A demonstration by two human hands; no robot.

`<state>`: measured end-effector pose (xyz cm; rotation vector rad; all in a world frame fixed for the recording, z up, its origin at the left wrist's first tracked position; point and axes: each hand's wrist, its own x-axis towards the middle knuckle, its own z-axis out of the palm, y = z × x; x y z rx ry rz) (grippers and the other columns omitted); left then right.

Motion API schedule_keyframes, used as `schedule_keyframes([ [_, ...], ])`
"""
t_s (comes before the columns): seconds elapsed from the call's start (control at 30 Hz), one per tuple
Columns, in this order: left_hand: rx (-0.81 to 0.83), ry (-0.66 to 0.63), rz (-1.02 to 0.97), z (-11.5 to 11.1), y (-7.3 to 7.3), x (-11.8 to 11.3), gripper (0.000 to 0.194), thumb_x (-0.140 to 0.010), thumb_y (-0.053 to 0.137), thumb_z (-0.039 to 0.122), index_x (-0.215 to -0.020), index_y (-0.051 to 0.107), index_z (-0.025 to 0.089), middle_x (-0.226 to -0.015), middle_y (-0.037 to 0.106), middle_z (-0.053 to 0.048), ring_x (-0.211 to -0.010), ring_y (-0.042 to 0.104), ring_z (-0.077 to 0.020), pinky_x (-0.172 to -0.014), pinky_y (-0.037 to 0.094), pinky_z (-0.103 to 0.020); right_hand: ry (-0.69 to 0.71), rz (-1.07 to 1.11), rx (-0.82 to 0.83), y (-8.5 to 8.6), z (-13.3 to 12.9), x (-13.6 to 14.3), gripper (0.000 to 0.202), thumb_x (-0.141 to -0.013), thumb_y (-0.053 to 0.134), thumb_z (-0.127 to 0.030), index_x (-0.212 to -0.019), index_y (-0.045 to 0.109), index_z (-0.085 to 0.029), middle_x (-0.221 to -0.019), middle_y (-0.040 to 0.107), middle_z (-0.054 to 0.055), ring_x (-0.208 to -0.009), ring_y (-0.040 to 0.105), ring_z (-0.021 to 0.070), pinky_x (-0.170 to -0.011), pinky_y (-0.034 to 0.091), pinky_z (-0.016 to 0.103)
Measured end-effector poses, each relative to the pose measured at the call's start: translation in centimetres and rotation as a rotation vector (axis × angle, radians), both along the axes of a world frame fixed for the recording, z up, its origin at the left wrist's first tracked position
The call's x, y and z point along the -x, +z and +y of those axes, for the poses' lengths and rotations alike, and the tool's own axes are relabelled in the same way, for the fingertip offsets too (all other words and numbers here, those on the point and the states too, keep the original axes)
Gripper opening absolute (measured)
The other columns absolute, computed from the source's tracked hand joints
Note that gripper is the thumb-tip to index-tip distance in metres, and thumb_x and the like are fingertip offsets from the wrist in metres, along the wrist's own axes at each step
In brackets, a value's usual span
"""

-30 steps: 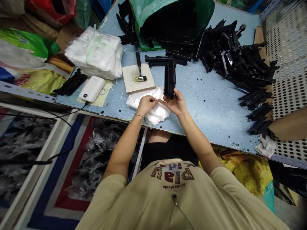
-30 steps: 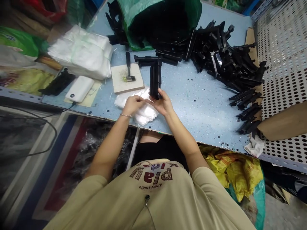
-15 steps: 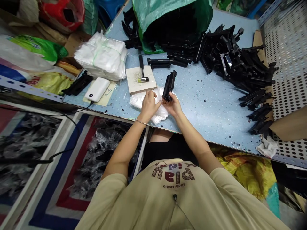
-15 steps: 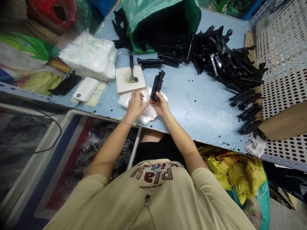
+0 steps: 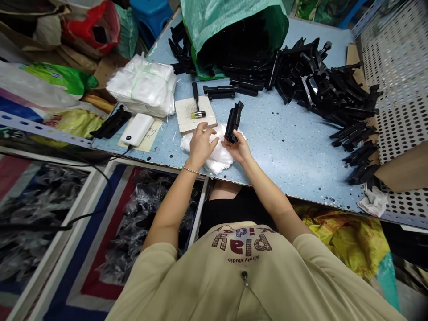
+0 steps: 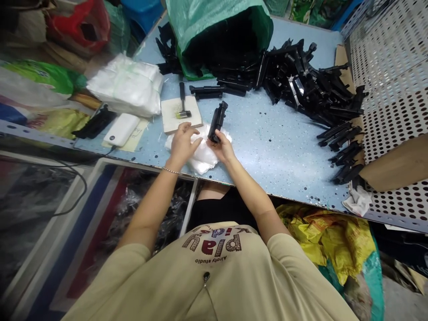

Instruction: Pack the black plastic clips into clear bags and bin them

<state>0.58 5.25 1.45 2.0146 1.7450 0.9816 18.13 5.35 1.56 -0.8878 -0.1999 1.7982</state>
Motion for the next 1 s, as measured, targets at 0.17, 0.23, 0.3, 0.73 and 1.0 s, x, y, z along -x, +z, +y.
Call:
schedule_keyframes([
  [0.17, 0.221, 0.003, 0.09, 1.4, 0.4, 0.6, 0.032, -0.086, 0.052, 0.001, -0.092, 0.077, 0.02, -0.12, 0.076, -0.01, -0.109, 0.07, -0.0268, -0.106, 0.053, -0.044, 0.014, -0.02, -0.001, -0.2, 0.2, -0.1, 0.024, -0.082, 0.084, -0.036, -0.084, 0.063, -0.024, -0.075, 0.072, -0.003, -0.067, 0.068, 0.0124, -0.076, 0.062, 0.028],
  [0.23, 0.22, -0.057, 0.055, 1.6, 0.6, 0.8, 0.033, -0.083, 0.051, -0.001, -0.093, 0.075, 0.02, -0.114, 0.076, -0.007, -0.111, 0.069, -0.0249, -0.109, 0.052, -0.042, 0.022, -0.022, -0.002, -0.1, 0.3, -0.2, 0.027, -0.081, 0.085, -0.038, -0.085, 0.062, -0.024, -0.074, 0.072, -0.004, -0.066, 0.068, 0.0122, -0.075, 0.062, 0.028],
  [0.3, 0.167, -0.078, 0.048, 1.4, 0.8, 0.8, 0.026, -0.082, 0.058, 0.002, -0.093, 0.072, 0.02, -0.113, 0.074, -0.007, -0.113, 0.067, -0.0256, -0.109, 0.051, -0.044, 0.025, -0.014, -0.007, -0.1, 0.3, -0.2, 0.028, -0.081, 0.086, -0.038, -0.085, 0.062, -0.024, -0.073, 0.072, -0.005, -0.065, 0.068, 0.012, -0.074, 0.062, 0.027],
  [0.73, 0.087, -0.09, 0.11, 1.0, 0.9, 0.4, 0.041, -0.086, 0.046, 0.0, -0.108, 0.078, 0.017, -0.123, 0.076, -0.012, -0.115, 0.071, -0.0266, -0.105, 0.056, -0.044, 0.002, 0.003, 0.047, 0.6, 0.3, -0.1, 0.014, -0.092, 0.073, -0.031, -0.086, 0.063, -0.023, -0.073, 0.072, -0.003, -0.065, 0.067, 0.0124, -0.074, 0.063, 0.028],
  [1.0, 0.006, -0.337, -0.122, -5.7, 3.9, -1.2, 0.05, -0.094, 0.055, 0.009, -0.141, 0.067, 0.023, -0.14, 0.067, -0.009, -0.091, 0.069, -0.013, -0.094, 0.062, -0.033, 0.449, 0.36, -0.094, 1.7, -9.7, -8.8, 0.037, -0.085, 0.075, -0.047, -0.104, 0.066, -0.016, -0.099, 0.076, 0.007, -0.064, 0.053, 0.0085, -0.051, 0.053, 0.016],
])
